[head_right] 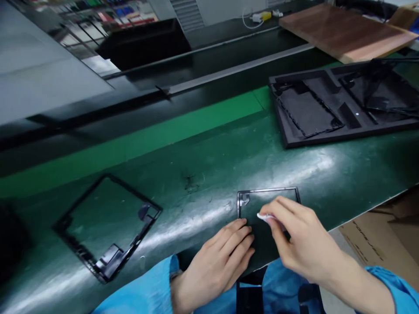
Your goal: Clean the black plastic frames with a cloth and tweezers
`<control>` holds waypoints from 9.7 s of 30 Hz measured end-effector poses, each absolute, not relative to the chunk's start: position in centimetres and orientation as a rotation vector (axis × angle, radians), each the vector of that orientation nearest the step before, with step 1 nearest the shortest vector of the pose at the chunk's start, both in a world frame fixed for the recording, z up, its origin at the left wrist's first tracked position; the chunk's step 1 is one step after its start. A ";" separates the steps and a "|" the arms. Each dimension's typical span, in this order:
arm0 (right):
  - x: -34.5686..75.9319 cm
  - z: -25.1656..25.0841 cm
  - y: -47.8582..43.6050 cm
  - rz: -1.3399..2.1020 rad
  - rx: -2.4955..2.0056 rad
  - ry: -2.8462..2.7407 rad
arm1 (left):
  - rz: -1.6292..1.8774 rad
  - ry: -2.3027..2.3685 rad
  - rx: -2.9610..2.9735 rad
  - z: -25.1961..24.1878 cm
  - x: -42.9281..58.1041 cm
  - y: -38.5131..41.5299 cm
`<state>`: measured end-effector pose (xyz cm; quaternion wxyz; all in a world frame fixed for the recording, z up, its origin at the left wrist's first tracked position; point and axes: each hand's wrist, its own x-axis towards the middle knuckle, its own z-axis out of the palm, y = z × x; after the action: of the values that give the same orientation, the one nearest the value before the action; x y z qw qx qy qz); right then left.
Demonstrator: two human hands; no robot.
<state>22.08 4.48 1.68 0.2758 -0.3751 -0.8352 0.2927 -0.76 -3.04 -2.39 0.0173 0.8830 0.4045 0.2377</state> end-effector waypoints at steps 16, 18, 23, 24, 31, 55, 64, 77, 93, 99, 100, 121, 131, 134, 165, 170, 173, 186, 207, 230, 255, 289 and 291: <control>20.0 -1.3 8.3 0.117 -1.006 -2.488 | 0.894 1.575 2.289 -0.9 -3.8 3.3; 20.0 -1.3 8.3 0.119 -1.023 -2.513 | 0.858 1.555 2.272 -1.0 -4.0 4.5; 20.1 -1.6 8.2 0.146 -1.024 -2.533 | 0.694 1.501 2.291 -0.7 -4.1 5.7; 20.1 -1.6 8.2 0.154 -1.024 -2.535 | 0.654 1.487 2.299 -0.4 -4.2 5.8; 20.1 -1.5 8.2 0.144 -0.997 -2.537 | 0.414 1.451 2.615 0.5 -3.8 5.5; 20.1 -1.4 8.3 0.099 -0.990 -2.539 | 0.615 1.504 2.439 -0.1 -5.3 6.1; 20.2 -1.5 8.3 0.077 -0.988 -2.559 | 0.482 1.336 2.351 0.7 -5.4 6.5; 19.9 -1.3 8.4 0.067 -0.991 -2.564 | 0.194 1.514 2.857 1.2 -2.9 5.2; 20.2 -1.3 8.3 0.093 -0.961 -2.572 | 0.416 1.766 2.651 1.7 -6.7 7.1; 20.5 -1.6 8.1 0.183 -0.836 -2.561 | 0.620 1.285 2.847 0.6 -5.3 3.4; 20.5 -1.5 8.2 0.207 -0.816 -2.539 | 0.625 1.161 2.866 0.3 -4.8 2.2; 20.4 5.3 9.0 1.341 -1.192 -1.769 | 0.646 1.355 2.676 -1.4 -3.5 -4.6; 17.5 4.0 9.7 1.443 -0.956 -1.986 | 0.632 1.471 2.695 -1.8 -3.4 -5.6; 16.1 3.3 8.9 1.500 -0.969 -1.936 | 0.632 1.465 2.721 -1.9 -3.3 -5.4; 14.9 -0.1 6.3 1.181 -0.917 -2.043 | 0.518 1.436 2.852 -1.5 -3.7 -5.6; 14.7 -0.2 6.3 1.149 -0.901 -2.058 | 0.514 1.440 2.852 -1.3 -3.6 -5.7; 14.6 -0.2 6.3 1.143 -0.897 -2.061 | 0.499 1.436 2.863 -1.3 -3.6 -5.6; 14.3 0.2 6.7 1.226 -0.907 -2.030 | 0.497 1.427 2.875 -1.3 -3.7 -5.3; 14.2 0.1 6.6 1.241 -0.915 -2.014 | 0.440 1.421 2.862 -1.3 -3.6 -5.5; 14.0 0.0 6.4 1.246 -0.948 -1.957 | 0.452 1.440 2.857 -1.2 -3.5 -5.6; 14.0 0.1 6.3 1.259 -0.959 -1.963 | 0.447 1.434 2.870 -1.4 -3.4 -5.5; 14.2 -0.6 6.3 1.239 -1.073 -1.868 | 0.906 1.612 2.397 0.2 -6.6 -1.6; 14.1 -0.8 6.3 1.291 -1.091 -1.845 | 0.879 1.630 2.337 0.0 -7.1 -0.5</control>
<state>14.12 6.33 -0.82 0.3142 -0.4139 -0.7001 0.4896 -7.10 -0.49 0.01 0.0797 0.7813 0.5450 0.2938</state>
